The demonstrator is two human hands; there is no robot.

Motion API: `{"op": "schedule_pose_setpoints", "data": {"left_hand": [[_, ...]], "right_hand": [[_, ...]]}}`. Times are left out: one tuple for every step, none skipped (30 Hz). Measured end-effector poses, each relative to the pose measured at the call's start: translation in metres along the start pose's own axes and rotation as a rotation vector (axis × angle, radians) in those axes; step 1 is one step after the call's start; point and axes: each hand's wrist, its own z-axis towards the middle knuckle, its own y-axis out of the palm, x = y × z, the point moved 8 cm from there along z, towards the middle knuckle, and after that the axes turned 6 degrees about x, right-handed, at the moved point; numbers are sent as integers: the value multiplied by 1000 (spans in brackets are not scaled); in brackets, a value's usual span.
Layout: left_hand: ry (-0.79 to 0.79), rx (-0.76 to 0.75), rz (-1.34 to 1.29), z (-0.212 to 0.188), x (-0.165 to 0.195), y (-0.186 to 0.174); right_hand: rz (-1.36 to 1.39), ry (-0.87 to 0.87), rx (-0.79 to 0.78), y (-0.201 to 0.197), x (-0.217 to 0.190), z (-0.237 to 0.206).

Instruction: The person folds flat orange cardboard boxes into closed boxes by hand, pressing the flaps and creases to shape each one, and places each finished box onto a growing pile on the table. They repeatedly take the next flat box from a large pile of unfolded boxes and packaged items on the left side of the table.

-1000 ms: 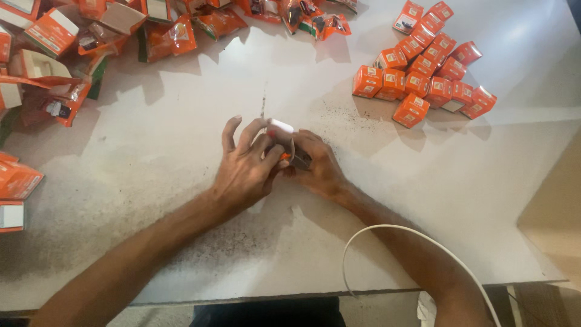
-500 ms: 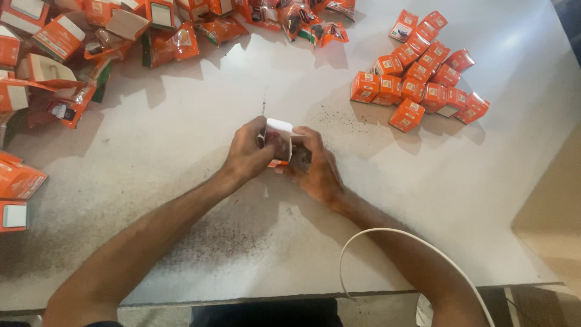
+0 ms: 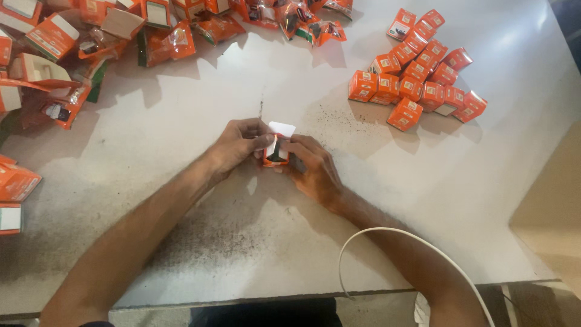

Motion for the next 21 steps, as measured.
{"op": "schedule_pose_setpoints", "data": {"left_hand": [[-18,17,44,2,-3,2],[76,79,203,3,2,1],[175,143,360,2,8,3],[274,211,515,-1,14,4],[412,216,507,-8,22,11],[551,217,498,-17,29,17],[688,214,488,-27,36,23],[797,196,570,-36,40,29],[907,177,650,-45,44,34],[1017,158,730,-54,47,39],[1061,110,756,-59,48,40],[1103,61,783,-64,49,40],[1143,9,813,-68,49,40],[1125,16,811,-69,49,37],[1105,22,809,-69,48,34],[1087,28,807,-69,47,33],[1040,34,781,-66,45,31],[995,38,752,-64,43,30],[953,41,721,-61,41,30],[945,26,722,-60,40,32],[935,14,723,-59,40,33]], "right_hand": [[5,13,-1,0,-1,0],[-10,4,-3,0,-3,0],[-25,-10,-6,0,-6,1],[-40,-26,-12,0,-8,1],[-29,-22,-16,0,-9,2],[-20,-16,-18,-1,-9,2],[-11,-9,-20,-2,-9,2],[23,55,-44,-1,-4,1],[57,118,-68,0,2,-2],[89,179,-93,2,8,-4],[95,205,-86,1,13,-5],[104,231,-79,2,17,-7],[115,258,-68,3,21,-8],[99,248,-70,5,23,-9],[86,238,-72,6,24,-10],[71,229,-73,8,25,-11],[80,242,-70,9,27,-12],[86,256,-67,9,29,-13],[89,269,-64,9,30,-13],[76,280,-69,9,32,-14],[65,291,-78,9,33,-14]]}}
